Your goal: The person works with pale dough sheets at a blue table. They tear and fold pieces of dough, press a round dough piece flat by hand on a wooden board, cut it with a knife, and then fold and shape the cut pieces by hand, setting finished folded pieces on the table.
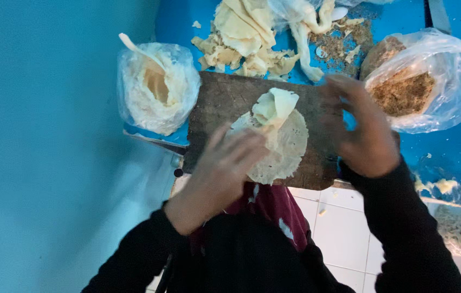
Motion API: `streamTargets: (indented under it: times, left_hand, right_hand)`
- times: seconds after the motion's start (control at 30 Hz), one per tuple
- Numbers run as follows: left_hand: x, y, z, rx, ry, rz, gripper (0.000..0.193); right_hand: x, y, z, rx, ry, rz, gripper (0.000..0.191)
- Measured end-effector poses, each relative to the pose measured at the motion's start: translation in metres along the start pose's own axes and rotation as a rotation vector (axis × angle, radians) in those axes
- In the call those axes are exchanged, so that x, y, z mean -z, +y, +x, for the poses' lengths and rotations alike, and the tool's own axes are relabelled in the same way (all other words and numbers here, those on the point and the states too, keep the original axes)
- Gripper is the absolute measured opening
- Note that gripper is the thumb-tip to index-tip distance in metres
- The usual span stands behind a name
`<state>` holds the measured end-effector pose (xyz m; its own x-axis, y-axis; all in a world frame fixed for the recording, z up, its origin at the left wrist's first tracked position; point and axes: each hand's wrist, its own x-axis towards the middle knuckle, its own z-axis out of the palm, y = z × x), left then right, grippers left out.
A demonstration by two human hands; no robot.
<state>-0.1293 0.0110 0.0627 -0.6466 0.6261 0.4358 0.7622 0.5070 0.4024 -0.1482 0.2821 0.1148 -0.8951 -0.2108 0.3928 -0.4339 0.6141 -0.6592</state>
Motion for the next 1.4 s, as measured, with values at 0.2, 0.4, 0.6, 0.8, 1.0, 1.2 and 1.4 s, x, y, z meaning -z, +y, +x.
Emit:
streamTargets:
  times: [0.2, 0.4, 0.6, 0.8, 1.0, 1.2, 1.4]
  left_hand:
    - [-0.033, 0.014, 0.002, -0.059, -0.105, -0.050, 0.059]
    - [-0.029, 0.014, 0.001, -0.042, -0.140, -0.032, 0.059]
    - [-0.019, 0.004, 0.015, 0.007, -0.063, -0.092, 0.037]
    - [-0.029, -0.021, 0.035, 0.107, 0.075, 0.084, 0.042]
    - [-0.033, -0.024, 0.043, 0.046, -0.015, 0.161, 0.049]
    - [-0.023, -0.025, 0.038, 0.107, -0.126, 0.190, 0.076]
    - [-0.017, -0.026, 0.040, 0.091, -0.146, 0.127, 0.100]
  right_hand:
    - [-0.032, 0.018, 0.040, 0.162, -0.133, -0.108, 0.044]
    - [0.008, 0.047, 0.042, -0.067, 0.145, -0.058, 0.040]
    - [0.045, 0.015, 0.034, 0.049, 0.250, -0.026, 0.034]
    - [0.019, -0.011, 0.003, -0.157, -0.086, -0.057, 0.044]
    - [-0.010, -0.029, 0.007, -0.082, -0.163, -0.326, 0.053]
    - [-0.045, -0.008, -0.001, 0.172, -0.161, -0.260, 0.077]
    - [-0.017, -0.013, -0.025, 0.009, -0.379, -0.219, 0.079]
